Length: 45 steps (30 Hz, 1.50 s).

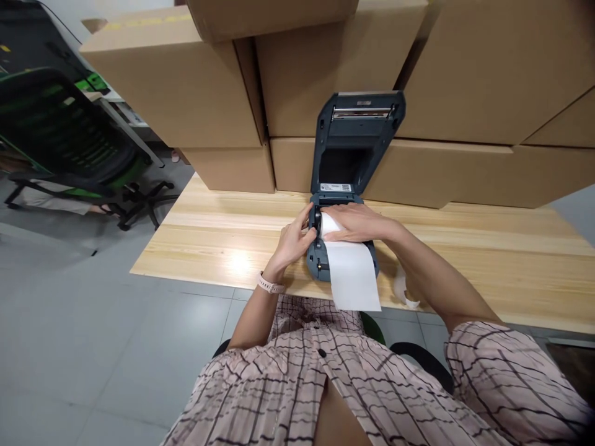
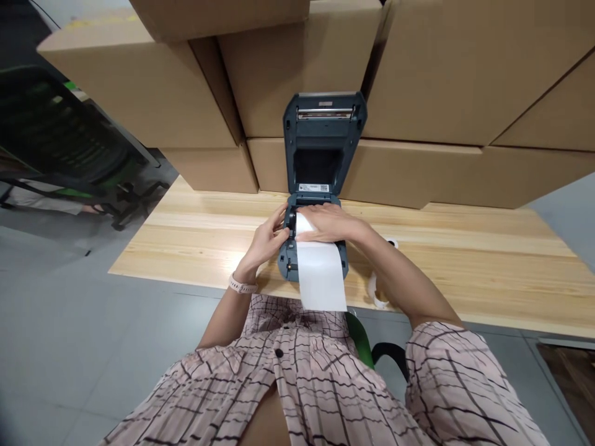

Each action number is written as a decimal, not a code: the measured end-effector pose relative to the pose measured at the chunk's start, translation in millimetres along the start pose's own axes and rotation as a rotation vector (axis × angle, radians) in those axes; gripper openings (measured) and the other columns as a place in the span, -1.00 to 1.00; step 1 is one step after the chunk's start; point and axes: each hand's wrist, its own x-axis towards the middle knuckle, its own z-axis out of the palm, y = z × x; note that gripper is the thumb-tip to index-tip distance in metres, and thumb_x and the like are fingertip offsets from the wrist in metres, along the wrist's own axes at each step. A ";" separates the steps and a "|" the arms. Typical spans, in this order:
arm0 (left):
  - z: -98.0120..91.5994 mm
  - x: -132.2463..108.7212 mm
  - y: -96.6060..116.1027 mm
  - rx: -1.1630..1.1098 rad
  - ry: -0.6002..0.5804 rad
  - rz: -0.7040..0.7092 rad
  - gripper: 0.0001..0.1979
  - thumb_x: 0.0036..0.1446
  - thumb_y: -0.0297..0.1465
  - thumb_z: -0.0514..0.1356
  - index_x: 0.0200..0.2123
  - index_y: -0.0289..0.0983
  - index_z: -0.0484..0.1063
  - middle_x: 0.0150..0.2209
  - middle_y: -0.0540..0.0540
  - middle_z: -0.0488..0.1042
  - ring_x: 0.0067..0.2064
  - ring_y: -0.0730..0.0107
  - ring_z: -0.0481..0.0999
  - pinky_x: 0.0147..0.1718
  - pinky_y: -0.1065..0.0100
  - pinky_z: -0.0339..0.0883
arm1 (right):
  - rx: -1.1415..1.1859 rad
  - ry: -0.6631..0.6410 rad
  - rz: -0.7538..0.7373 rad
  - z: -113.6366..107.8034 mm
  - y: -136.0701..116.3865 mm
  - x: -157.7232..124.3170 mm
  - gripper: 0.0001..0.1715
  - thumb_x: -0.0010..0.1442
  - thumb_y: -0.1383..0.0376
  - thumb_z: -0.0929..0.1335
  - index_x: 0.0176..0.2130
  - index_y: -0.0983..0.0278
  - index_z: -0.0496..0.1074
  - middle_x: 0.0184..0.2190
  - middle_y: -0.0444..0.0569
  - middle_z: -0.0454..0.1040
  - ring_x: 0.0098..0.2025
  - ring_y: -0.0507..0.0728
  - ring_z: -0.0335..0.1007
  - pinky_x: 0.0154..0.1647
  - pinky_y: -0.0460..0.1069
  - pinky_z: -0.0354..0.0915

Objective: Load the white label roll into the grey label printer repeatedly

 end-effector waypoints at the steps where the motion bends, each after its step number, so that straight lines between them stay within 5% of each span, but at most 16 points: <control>1: -0.1 -0.6 0.5 0.014 0.003 -0.004 -0.25 0.26 -0.39 0.16 0.51 -0.12 0.17 0.40 -0.17 0.43 0.32 0.05 0.53 0.27 0.02 0.41 | 0.001 0.040 -0.025 4.5 0.0 -4.0 -0.02 0.33 -0.25 0.30 0.39 0.37 0.30 0.35 0.36 0.42 0.30 0.57 0.43 0.27 0.40 0.33; 5: -0.5 -2.7 3.8 0.044 0.007 -0.002 -0.28 0.29 -0.37 0.15 0.50 -0.18 0.18 0.38 -0.21 0.45 0.31 0.05 0.54 0.27 0.02 0.40 | -0.003 0.197 -0.019 30.5 -11.1 -32.2 0.04 0.38 -0.27 0.26 0.53 0.28 0.11 0.58 0.25 0.00 0.59 0.49 -0.01 0.52 0.43 0.10; 7: -0.6 -3.1 5.3 0.024 0.001 -0.004 -0.28 0.30 -0.35 0.14 0.51 -0.17 0.17 0.37 -0.21 0.46 0.31 0.07 0.54 0.23 0.05 0.44 | -0.025 0.240 -0.012 45.2 -23.6 -51.9 -0.08 0.44 -0.22 0.22 0.53 0.19 0.13 0.60 0.16 -0.05 0.62 0.40 -0.09 0.56 0.40 0.08; 12: -0.2 -3.4 8.2 0.023 -0.003 -0.025 -0.29 0.31 -0.34 0.14 0.50 -0.21 0.18 0.41 -0.26 0.42 0.35 0.03 0.51 0.26 0.01 0.44 | -0.101 0.337 -0.005 76.4 -59.0 -93.5 -0.11 0.47 -0.16 0.21 0.54 0.23 0.09 0.53 0.25 0.13 0.56 0.38 0.11 0.49 0.40 0.24; 20: 4.9 -6.9 6.1 -0.088 0.018 -0.034 -0.33 0.35 -0.30 0.14 0.49 -0.20 0.18 0.44 -0.24 0.36 0.45 0.06 0.39 0.35 0.05 0.38 | -0.120 0.469 0.012 104.8 -89.6 -106.5 0.15 0.45 -0.09 0.29 0.60 0.12 -0.48 0.53 0.30 0.11 0.56 0.41 0.08 0.43 0.45 0.33; 28: 17.6 -7.9 -5.6 -0.372 -0.003 -0.141 -0.26 0.39 -0.27 0.15 0.54 -0.10 -0.01 0.61 -0.10 -0.05 0.61 0.22 0.02 0.56 0.07 -0.02 | -0.087 0.450 0.036 108.0 -88.8 -108.3 0.14 0.44 -0.07 0.31 0.60 0.06 -0.48 0.56 0.22 0.04 0.58 0.39 0.01 0.47 0.45 0.27; 34: 16.0 -8.0 -11.2 -0.429 -0.036 -0.204 -0.16 0.39 -0.20 0.18 0.58 -0.07 -0.16 0.61 -0.13 -0.06 0.58 0.16 0.10 0.53 0.02 0.10 | -0.068 0.445 0.036 111.7 -88.3 -105.5 0.10 0.46 -0.04 0.31 0.60 0.05 -0.44 0.57 0.18 0.02 0.59 0.38 0.01 0.48 0.44 0.26; 38: 17.1 -10.8 -10.3 -0.308 -0.029 -0.194 -0.18 0.44 -0.14 0.13 0.59 -0.05 -0.22 0.61 -0.17 -0.05 0.58 0.11 0.10 0.50 0.00 0.16 | 0.028 0.358 0.005 93.7 -90.7 -116.7 0.04 0.41 -0.11 0.34 0.60 0.02 -0.18 0.58 0.08 -0.01 0.60 0.39 -0.03 0.49 0.45 0.24; 42: 18.5 -28.6 9.0 0.009 0.167 -0.035 -0.26 0.46 -0.19 0.12 0.58 -0.08 -0.10 0.62 -0.17 -0.09 0.63 0.05 -0.08 0.56 -0.15 -0.09 | 0.276 0.218 -0.332 28.0 -75.5 -131.0 -0.30 0.43 -0.09 0.34 0.46 -0.35 0.14 0.36 -0.34 0.45 0.37 0.16 0.46 0.35 0.24 0.49; 43: 19.2 -35.0 15.8 0.124 0.182 0.056 -0.30 0.45 -0.23 0.13 0.56 -0.09 -0.01 0.61 -0.16 -0.05 0.63 0.04 -0.10 0.58 -0.20 -0.21 | 0.315 0.332 -0.320 6.5 -65.9 -128.4 -0.39 0.47 -0.03 0.33 0.41 -0.39 0.20 0.28 -0.40 0.53 0.29 0.12 0.54 0.33 0.22 0.51; 45: 22.0 -48.7 28.8 0.318 0.113 0.237 -0.42 0.44 -0.28 0.15 0.47 -0.10 0.21 0.54 -0.17 0.17 0.60 0.02 0.04 0.57 -0.29 -0.31 | 0.303 0.775 -0.148 -36.5 -39.5 -110.1 -0.48 0.46 0.07 0.37 0.34 -0.25 0.38 0.29 -0.31 0.54 0.33 0.16 0.50 0.41 0.24 0.40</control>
